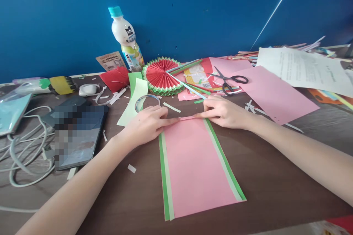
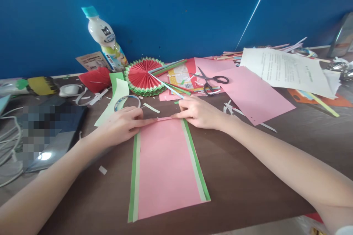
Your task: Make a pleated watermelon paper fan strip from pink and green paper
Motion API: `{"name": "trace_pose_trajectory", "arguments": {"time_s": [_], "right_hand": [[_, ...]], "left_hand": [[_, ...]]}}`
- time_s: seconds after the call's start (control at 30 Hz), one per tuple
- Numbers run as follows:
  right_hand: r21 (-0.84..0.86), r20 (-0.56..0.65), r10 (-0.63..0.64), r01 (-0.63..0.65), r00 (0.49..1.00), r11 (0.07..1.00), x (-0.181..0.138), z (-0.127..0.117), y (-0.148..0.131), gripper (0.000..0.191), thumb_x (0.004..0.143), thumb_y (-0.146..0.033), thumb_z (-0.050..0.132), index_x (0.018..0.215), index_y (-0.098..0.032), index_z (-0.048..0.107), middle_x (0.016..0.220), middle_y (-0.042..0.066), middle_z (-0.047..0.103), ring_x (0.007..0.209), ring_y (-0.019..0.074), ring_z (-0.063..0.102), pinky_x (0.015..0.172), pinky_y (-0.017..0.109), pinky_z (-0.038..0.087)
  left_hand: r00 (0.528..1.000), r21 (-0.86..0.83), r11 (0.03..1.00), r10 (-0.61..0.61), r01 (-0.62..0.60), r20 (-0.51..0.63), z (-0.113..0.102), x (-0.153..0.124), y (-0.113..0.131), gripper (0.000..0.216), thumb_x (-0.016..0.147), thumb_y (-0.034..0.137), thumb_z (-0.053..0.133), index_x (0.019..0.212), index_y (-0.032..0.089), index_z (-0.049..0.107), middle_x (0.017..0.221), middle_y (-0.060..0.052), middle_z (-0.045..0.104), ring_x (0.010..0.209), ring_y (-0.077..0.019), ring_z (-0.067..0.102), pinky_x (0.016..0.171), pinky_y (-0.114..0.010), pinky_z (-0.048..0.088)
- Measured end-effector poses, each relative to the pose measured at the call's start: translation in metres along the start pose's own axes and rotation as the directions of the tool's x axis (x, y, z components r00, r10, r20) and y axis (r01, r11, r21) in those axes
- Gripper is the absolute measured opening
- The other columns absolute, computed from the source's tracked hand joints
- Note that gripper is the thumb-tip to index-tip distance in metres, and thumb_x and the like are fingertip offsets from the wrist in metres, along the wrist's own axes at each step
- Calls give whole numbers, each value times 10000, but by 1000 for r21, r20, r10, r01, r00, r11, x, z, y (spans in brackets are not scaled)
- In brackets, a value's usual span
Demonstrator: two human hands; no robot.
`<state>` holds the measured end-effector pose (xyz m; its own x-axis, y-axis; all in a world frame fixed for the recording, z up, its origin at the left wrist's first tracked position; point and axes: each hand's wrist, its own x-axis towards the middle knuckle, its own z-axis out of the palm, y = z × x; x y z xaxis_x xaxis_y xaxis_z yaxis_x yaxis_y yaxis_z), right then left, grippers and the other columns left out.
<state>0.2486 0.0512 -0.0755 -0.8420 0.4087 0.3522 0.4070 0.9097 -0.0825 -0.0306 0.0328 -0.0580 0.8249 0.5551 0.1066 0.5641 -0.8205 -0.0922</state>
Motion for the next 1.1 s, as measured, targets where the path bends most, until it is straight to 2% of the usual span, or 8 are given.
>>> {"name": "trace_pose_trajectory", "arguments": {"time_s": [0.2,0.5,0.8,0.97,1.1], "right_hand": [[-31,-14,-17,17,1000,999,0,0,-1,362,844,-56,408,1011,-204,693,688,34,445,678,152,381,621,280,333],[-61,-38,-29,27,999,998,0,1,-2,334,849,-62,423,1000,-182,695,689,37,446,672,150,366,607,271,319],[-125,9,-24,25,1000,992,0,-1,-5,341,845,-37,419,1010,-187,677,698,37,466,671,150,353,615,273,274],[-191,51,-34,43,998,981,0,-2,-7,445,789,38,369,1048,-182,656,694,39,496,682,156,377,632,285,272],[-197,55,-47,57,997,979,0,-3,-8,452,774,37,374,1055,-184,651,682,35,511,679,156,385,630,285,271]], "left_hand": [[1000,34,999,11,-11,-9,2,-1,-1,432,898,142,349,1218,353,546,742,-23,482,669,-142,413,603,-265,311],[999,58,998,35,-32,-34,3,0,0,391,886,141,401,1178,332,577,725,-15,470,661,-140,402,587,-265,305],[1000,94,995,30,-30,-1,0,0,3,408,882,129,411,1205,331,557,708,-13,472,658,-152,402,588,-278,280],[999,141,989,41,-40,-4,-5,0,9,390,860,89,414,1147,276,600,687,-11,473,624,-154,403,628,-302,292],[998,138,989,53,-49,-23,-7,1,12,368,859,88,417,1121,258,612,672,-10,479,613,-153,412,656,-307,309]]}}
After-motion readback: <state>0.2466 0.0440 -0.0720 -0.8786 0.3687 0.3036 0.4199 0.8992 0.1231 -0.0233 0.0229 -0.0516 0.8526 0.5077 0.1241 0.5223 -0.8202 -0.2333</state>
